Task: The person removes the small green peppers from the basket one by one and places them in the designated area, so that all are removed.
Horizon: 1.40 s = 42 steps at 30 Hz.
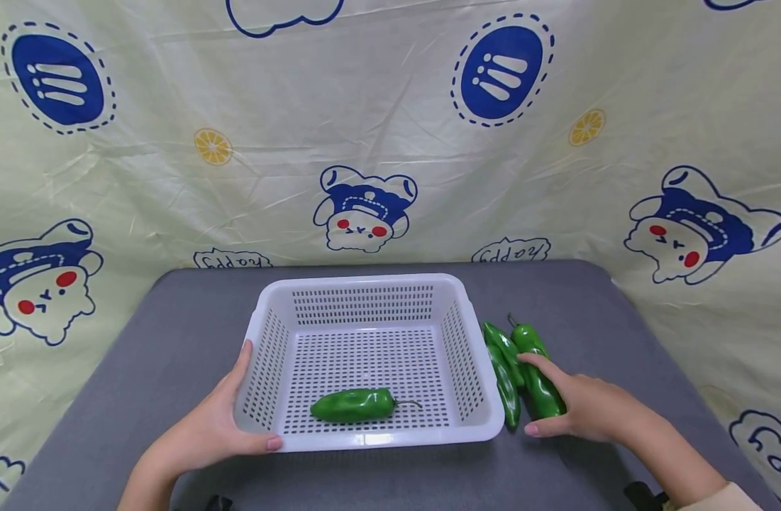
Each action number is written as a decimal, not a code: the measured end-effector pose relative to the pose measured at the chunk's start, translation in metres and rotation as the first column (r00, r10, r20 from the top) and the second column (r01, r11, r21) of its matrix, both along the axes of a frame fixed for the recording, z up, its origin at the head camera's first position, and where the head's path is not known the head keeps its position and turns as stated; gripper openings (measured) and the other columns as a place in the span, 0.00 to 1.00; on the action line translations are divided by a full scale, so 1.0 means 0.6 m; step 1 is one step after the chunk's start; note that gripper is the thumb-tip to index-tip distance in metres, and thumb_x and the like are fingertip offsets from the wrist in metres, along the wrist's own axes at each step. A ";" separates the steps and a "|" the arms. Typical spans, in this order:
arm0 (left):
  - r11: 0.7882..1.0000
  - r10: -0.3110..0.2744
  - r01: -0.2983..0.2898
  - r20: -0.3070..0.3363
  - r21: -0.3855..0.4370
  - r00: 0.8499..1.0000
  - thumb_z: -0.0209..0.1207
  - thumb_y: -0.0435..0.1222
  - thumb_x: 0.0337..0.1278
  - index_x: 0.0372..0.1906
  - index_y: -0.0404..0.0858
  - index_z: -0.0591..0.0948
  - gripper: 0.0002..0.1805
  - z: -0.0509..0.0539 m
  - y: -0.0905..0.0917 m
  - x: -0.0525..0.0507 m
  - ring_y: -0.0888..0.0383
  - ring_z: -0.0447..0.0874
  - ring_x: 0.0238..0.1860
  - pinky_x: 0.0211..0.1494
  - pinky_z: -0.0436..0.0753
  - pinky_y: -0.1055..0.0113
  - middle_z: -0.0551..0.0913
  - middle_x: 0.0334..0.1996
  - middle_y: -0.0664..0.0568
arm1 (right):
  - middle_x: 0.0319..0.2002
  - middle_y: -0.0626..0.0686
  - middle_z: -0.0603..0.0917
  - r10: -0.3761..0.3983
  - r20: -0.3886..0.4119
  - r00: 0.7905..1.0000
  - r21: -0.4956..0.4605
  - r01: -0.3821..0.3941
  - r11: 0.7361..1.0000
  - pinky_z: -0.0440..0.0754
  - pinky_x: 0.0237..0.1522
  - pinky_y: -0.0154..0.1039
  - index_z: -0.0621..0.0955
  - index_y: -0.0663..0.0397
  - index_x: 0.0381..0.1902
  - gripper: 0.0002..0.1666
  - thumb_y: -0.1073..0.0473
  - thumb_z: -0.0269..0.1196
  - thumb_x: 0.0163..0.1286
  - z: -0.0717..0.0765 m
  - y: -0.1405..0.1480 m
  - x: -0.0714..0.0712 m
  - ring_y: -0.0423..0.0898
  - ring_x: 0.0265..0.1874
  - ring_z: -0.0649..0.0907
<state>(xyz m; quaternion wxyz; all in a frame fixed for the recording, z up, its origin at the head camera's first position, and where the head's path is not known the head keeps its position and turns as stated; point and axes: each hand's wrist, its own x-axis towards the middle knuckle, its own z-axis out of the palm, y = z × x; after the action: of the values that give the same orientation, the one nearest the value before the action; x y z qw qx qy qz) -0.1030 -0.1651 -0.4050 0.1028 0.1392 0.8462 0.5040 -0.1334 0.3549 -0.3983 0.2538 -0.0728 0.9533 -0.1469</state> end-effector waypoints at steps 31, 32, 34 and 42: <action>1.000 0.000 0.000 0.030 0.002 1.000 0.81 0.45 0.30 0.79 0.42 0.29 0.81 0.003 0.002 0.000 0.46 0.77 0.57 0.57 0.78 0.70 0.49 0.77 0.34 | 0.24 0.44 0.71 0.106 -0.351 0.930 -0.005 -0.115 0.993 0.65 0.21 0.35 0.57 0.38 0.76 0.55 0.24 0.61 0.58 0.113 -0.088 -0.058 0.39 0.18 0.68; 1.000 0.002 -0.002 0.034 0.001 0.999 0.81 0.45 0.30 0.79 0.42 0.29 0.81 0.004 0.002 0.001 0.46 0.77 0.57 0.57 0.78 0.70 0.49 0.77 0.34 | 0.24 0.44 0.71 0.113 -0.353 0.929 -0.010 -0.125 0.992 0.65 0.21 0.35 0.57 0.37 0.76 0.54 0.25 0.62 0.59 0.116 -0.096 -0.062 0.39 0.19 0.68; 1.000 0.004 -0.004 0.035 0.000 0.999 0.81 0.45 0.30 0.79 0.42 0.29 0.81 0.004 0.002 0.001 0.46 0.77 0.57 0.57 0.78 0.70 0.49 0.77 0.34 | 0.25 0.45 0.71 0.131 -0.351 0.927 -0.020 -0.147 0.989 0.65 0.20 0.35 0.57 0.37 0.76 0.54 0.26 0.63 0.59 0.123 -0.114 -0.068 0.40 0.19 0.69; 1.000 0.011 -0.011 0.024 -0.013 1.000 0.81 0.46 0.30 0.79 0.42 0.29 0.81 0.003 0.001 0.001 0.47 0.75 0.59 0.58 0.75 0.73 0.46 0.78 0.35 | 0.27 0.49 0.72 0.203 -0.315 0.927 -0.026 -0.222 0.975 0.69 0.22 0.37 0.56 0.34 0.76 0.53 0.29 0.65 0.59 0.141 -0.183 -0.086 0.42 0.21 0.72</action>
<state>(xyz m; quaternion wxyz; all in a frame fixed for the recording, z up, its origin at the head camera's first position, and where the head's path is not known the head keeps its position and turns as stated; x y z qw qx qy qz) -0.1027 -0.1647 -0.4031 0.1110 0.1278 0.8490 0.5006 -0.1849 0.2454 -0.3135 0.1130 -0.2054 0.9628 -0.1346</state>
